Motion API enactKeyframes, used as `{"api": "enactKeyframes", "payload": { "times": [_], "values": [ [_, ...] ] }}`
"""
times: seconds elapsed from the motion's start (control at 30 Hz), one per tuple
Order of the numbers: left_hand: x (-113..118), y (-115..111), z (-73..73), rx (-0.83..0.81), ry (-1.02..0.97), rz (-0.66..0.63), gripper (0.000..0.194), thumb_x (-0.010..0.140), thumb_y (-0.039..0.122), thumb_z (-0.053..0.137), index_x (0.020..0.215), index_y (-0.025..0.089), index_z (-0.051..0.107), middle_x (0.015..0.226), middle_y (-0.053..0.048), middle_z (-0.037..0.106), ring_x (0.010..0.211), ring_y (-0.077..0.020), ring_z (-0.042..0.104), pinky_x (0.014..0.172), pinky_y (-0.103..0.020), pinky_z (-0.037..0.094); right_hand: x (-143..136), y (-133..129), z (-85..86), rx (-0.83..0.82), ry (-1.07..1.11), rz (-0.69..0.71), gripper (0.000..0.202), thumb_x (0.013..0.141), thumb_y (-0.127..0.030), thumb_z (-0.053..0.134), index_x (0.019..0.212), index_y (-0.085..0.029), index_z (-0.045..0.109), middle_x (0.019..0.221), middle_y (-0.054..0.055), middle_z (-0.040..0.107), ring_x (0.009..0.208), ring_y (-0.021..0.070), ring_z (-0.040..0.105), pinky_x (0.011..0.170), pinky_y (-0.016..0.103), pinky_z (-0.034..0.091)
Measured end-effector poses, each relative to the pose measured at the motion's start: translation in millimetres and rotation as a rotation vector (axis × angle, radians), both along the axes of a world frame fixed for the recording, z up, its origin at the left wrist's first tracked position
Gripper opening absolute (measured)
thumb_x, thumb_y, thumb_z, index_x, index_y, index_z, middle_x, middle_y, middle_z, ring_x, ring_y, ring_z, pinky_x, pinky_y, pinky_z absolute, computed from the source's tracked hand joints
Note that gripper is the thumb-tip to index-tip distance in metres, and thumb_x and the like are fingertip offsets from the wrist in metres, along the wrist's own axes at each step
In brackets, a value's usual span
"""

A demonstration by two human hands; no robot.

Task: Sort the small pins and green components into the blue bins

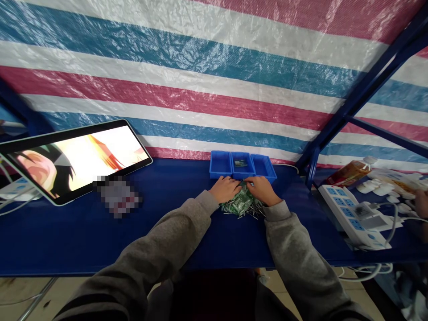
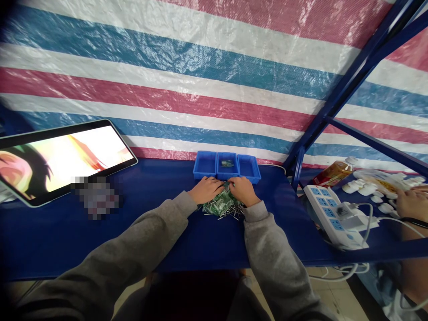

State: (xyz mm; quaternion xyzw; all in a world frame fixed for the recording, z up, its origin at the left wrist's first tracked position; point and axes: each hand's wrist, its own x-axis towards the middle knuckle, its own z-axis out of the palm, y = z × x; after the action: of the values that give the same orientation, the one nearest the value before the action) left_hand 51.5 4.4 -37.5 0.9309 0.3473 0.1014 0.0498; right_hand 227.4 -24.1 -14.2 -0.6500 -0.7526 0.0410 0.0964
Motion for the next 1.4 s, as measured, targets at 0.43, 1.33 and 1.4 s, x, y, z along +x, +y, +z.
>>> {"api": "enactKeyframes", "payload": {
  "times": [0.43,1.33,1.4],
  "values": [
    [-3.1,-1.1,1.5,-0.015,0.008,-0.025,0.041,0.100,0.031,0.028,0.121,0.015,0.060,0.116,-0.009,0.068,0.100,-0.0227,0.063,0.078,-0.033,0.042,3.2,2.1,0.3,-0.070,0.018,0.068,0.038,0.084,-0.016,0.045,0.110,-0.019,0.073,0.112,0.005,0.072,0.104,0.0227,0.065,0.096,0.030,0.045],
    [-49.0,-66.4,-11.5,-0.072,0.004,-0.158,0.103,0.072,0.084,0.041,0.153,0.030,0.005,0.160,-0.008,0.000,0.144,-0.0442,0.001,0.112,-0.066,0.004,46.5,-91.0,-57.6,0.038,0.024,0.269,0.098,0.082,-0.072,0.046,0.153,-0.030,-0.008,0.160,0.010,-0.006,0.145,0.0377,0.004,0.112,0.061,0.018],
    [-48.9,-61.6,-14.5,-0.068,0.017,-0.132,0.103,0.072,0.084,0.039,0.153,0.030,0.005,0.160,-0.009,0.001,0.144,-0.0435,0.002,0.111,-0.066,0.003,45.1,-90.2,-63.5,0.056,0.000,0.249,0.095,0.085,-0.071,0.042,0.152,-0.029,-0.011,0.160,0.009,-0.006,0.146,0.0363,0.004,0.113,0.060,0.019]
  ]
}}
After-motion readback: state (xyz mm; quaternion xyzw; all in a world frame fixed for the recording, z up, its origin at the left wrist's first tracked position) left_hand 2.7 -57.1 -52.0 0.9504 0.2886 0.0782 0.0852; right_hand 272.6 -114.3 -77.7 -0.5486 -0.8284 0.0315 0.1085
